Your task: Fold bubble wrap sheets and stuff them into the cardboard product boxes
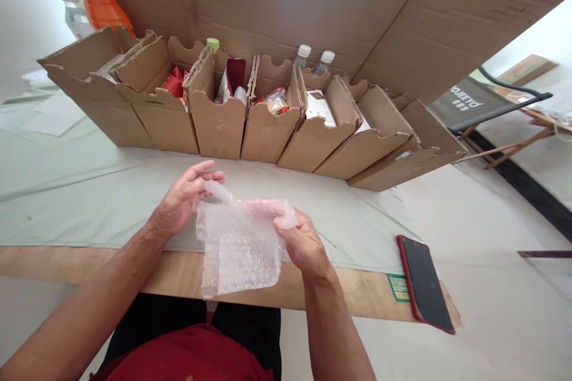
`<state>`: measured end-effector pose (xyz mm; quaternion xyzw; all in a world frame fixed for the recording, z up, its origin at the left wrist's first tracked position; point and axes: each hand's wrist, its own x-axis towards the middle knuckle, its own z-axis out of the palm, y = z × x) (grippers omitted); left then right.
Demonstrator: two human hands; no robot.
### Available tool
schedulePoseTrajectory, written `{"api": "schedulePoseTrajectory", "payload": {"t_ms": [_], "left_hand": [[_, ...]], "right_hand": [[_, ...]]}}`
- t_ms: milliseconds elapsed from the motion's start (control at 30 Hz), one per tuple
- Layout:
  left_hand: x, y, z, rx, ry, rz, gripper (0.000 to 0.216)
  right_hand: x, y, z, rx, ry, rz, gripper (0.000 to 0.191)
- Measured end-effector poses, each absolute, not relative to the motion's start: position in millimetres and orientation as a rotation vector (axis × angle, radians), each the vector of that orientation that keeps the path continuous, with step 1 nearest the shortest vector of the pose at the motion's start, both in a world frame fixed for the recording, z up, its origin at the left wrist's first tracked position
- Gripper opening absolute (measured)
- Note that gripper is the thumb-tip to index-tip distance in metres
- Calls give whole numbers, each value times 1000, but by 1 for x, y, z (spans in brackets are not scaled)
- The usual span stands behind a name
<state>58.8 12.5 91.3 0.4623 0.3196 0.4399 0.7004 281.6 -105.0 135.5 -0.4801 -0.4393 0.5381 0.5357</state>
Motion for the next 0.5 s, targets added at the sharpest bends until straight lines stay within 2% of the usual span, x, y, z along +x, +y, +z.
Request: {"api": "schedulePoseTrajectory", "payload": {"t_ms": [67,100,200,267,367,500], "left_hand": [[55,13,95,1084,698,893,78],[54,13,97,1132,717,835,76],[56,10,101,1255,816,703,39],[58,9,101,1271,854,701,25],[60,10,100,1257,922,758,26],[57,12,98,1291,1013,718,30]], "right_hand": [[285,-104,136,-1151,-973,1238,39],[287,-102,134,-1155,-927,1209,39],[296,-94,127,-1156,-841,1188,49],[303,-88,121,-1171,-836,1232,63],[310,-82,113,-1329,-911,1249,73],[303,-83,100,-1560,-1018,1076,65]]}}
